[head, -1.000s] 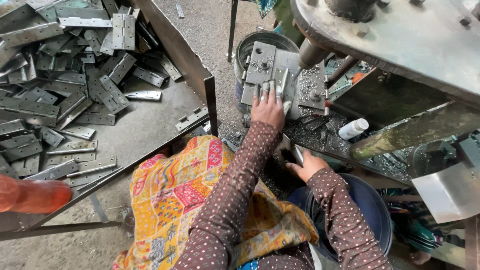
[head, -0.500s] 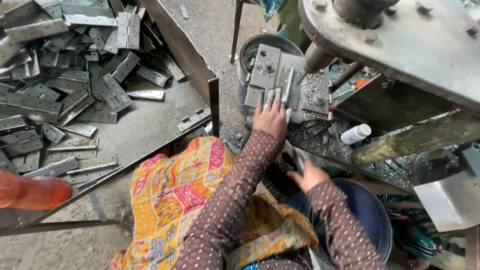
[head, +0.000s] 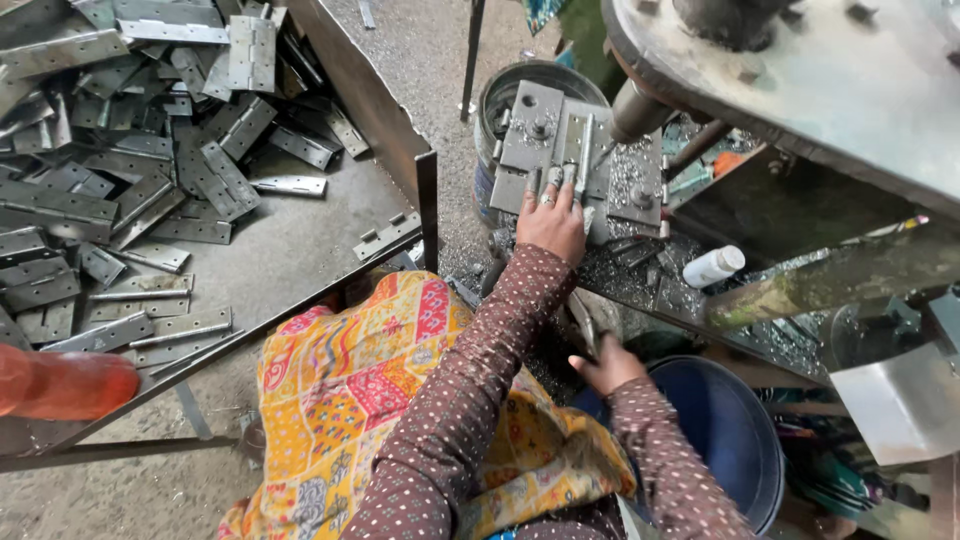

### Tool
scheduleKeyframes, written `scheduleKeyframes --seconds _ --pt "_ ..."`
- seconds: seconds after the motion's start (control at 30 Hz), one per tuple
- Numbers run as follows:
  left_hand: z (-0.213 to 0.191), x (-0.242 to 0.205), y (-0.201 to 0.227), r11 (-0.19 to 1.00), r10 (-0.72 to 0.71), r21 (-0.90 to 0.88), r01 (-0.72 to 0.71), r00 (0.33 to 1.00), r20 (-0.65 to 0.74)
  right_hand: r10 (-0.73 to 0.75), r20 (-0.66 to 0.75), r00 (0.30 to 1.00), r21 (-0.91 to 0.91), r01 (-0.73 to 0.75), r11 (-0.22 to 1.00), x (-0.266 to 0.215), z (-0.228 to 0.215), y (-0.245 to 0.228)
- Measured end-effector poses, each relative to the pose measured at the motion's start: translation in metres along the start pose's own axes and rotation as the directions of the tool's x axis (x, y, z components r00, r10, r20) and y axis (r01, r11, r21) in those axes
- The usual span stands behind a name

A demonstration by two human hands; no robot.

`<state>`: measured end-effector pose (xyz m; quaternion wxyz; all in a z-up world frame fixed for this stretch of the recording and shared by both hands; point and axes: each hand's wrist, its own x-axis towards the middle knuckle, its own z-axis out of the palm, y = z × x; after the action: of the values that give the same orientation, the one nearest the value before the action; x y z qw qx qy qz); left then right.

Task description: The person repeatedly picks up metal hinge pieces from a bin, places them into a jig on a punching machine, and operates the machine to process them. The person then removes the processed pieces and places them into a pile.

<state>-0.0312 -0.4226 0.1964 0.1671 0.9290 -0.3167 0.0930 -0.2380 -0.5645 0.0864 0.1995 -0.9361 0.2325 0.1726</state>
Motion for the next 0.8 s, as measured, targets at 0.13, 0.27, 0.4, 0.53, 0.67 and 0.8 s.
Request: scheduleKeyframes --seconds 0.13,0.27,0.4,0.53,0.67,0.8 --pt "0.007 0.025 -0.008 1.0 -0.016 -0.012 0.015 0.997 -0.079 -0.088 -0.053 0.995 -0.136 0.08 0.987 -0.001 -0.045 -0.007" --pt "0.02 0.039 -0.018 0.99 -0.07 -0.126 0.065 0.997 -0.039 -0.018 -0.13 0.991 -0.084 0.007 0.996 -0.009 -0.004 -0.011" --pt "0.015 0.029 -0.013 0.994 -0.05 -0.102 0.036 0.989 -0.139 0.065 -0.123 0.99 -0.228 -0.092 0.969 -0.007 0.044 0.006" --pt "-0.014 -0.003 -0.032 0.995 0.033 -0.076 -0.066 0.927 -0.374 -0.1 -0.146 0.984 0.052 0.109 0.993 -0.004 0.017 0.012" --pt "-0.035 -0.052 -0.107 0.969 -0.201 -0.244 0.05 0.735 -0.648 0.012 -0.108 0.994 -0.215 -0.035 0.976 -0.016 -0.049 -0.003" --pt "-0.036 -0.078 -0.247 0.807 -0.561 -0.119 0.578 0.689 -0.458 0.129 0.052 0.99 -0.172 -0.118 0.978 -0.009 -0.08 -0.019"
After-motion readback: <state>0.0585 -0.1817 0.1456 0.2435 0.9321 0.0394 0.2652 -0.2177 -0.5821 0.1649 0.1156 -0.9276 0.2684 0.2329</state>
